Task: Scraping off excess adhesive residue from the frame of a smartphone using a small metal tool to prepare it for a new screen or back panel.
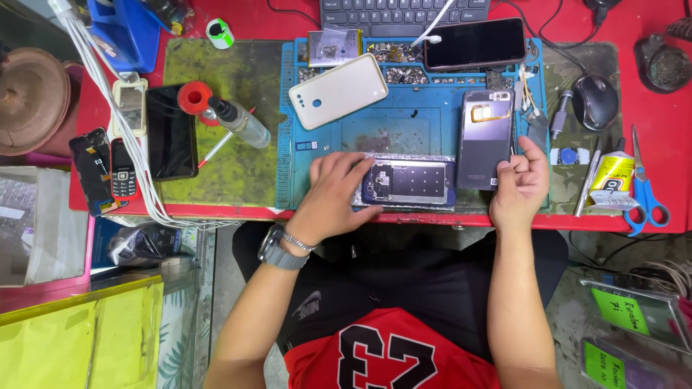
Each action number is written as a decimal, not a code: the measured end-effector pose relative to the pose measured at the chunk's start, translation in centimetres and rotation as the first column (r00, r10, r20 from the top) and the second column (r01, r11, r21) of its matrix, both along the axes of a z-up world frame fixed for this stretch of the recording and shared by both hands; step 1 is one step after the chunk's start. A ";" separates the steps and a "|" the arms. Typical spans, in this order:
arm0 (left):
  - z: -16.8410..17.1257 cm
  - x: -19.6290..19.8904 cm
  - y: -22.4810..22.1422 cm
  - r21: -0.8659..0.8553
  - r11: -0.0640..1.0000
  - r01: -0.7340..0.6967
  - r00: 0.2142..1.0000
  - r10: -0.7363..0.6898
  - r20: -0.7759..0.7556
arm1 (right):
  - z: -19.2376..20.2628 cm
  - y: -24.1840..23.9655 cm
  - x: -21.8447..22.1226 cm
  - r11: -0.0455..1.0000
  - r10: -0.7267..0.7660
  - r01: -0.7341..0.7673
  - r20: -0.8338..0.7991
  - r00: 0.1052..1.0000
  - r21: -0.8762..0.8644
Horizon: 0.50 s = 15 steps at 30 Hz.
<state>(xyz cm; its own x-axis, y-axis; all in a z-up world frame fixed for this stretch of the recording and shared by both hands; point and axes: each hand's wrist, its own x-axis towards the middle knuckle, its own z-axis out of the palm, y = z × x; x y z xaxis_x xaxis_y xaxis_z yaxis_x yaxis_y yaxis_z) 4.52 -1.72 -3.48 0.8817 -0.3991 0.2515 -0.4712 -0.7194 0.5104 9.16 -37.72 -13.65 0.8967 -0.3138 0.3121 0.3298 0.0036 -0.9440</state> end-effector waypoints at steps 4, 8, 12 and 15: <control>-1.7 -1.5 2.4 -0.030 0.994 -0.108 0.989 0.110 0.096 | 0.1 -0.3 0.3 1.000 0.003 -0.004 -0.019 1.000 -0.023; -1.8 -1.7 4.9 -0.050 0.966 -0.252 0.934 0.257 0.250 | 2.4 0.8 0.2 0.990 -0.060 0.038 -0.161 0.985 -0.135; -2.8 -1.1 5.9 -0.319 0.874 -0.366 0.891 0.428 0.152 | 4.2 0.5 -0.6 0.793 -0.166 0.093 -0.067 0.984 -0.602; -2.4 -0.8 6.2 -0.283 0.890 -0.357 0.917 0.392 0.076 | 6.4 1.0 -1.0 0.655 -0.112 0.048 -0.033 0.993 -0.754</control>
